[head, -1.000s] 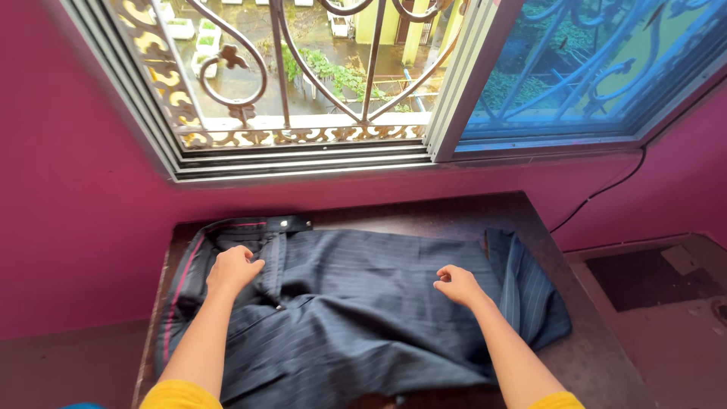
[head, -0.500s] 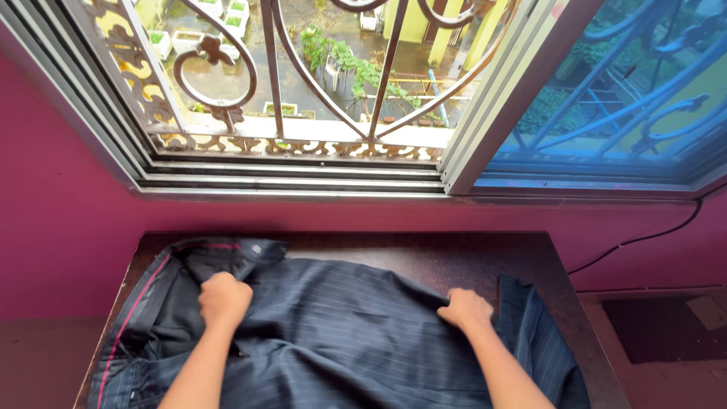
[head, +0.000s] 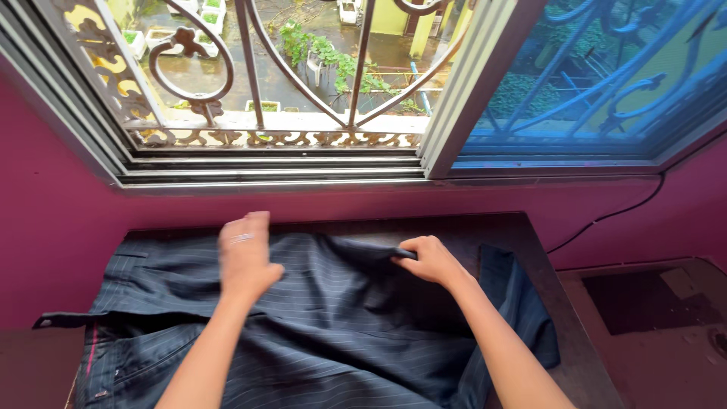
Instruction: The person removes a pair of trousers from a laundry basket and folds them on a table. They then place the folded trousers into an open suitcase, close the lid, and zip the suitcase shut.
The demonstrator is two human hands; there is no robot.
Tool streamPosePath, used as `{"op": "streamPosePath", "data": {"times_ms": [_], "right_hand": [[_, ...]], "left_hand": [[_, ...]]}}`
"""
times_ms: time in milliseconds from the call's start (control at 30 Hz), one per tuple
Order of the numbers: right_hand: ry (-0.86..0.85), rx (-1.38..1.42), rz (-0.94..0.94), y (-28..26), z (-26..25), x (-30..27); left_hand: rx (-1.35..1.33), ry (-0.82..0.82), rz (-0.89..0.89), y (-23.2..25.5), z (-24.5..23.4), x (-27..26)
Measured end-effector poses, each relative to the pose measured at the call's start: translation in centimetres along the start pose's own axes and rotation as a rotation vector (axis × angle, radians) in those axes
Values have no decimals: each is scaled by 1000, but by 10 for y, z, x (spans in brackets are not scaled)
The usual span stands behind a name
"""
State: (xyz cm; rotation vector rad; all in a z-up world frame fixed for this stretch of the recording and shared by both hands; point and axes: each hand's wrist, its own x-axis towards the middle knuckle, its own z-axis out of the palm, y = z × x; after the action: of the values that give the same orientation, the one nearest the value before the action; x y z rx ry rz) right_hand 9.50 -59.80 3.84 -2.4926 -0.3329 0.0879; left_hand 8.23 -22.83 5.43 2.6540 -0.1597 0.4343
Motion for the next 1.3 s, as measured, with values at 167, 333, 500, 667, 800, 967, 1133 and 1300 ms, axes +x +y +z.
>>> {"op": "streamPosePath", "data": {"times_ms": [167,333,500,667,800,967,1133,1300], "right_hand": [[-98,195,-56,-37,-28,1],[-263,-33,39,-12,-79,-22],[-431,-254,248,16,-118,-27],[-531,-252,258,74,-185,-26],[-493,-355,393,145,-248,-46],[-571,-271,585,218,-285,-51],[-145,-754,1034,203,-279,-44],[634,-902,601,181,-200,-48]], "left_hand": [[-94,-327,343,56,64,32],[-67,-38,377,53,76,61],[157,6,197,55,52,77],[105,39,-78,32,33,104],[97,-15,-173,24,23,112],[-1,-154,-132,48,27,127],[-179,-496,-105,66,51,147],[-142,-243,89,76,117,116]]}}
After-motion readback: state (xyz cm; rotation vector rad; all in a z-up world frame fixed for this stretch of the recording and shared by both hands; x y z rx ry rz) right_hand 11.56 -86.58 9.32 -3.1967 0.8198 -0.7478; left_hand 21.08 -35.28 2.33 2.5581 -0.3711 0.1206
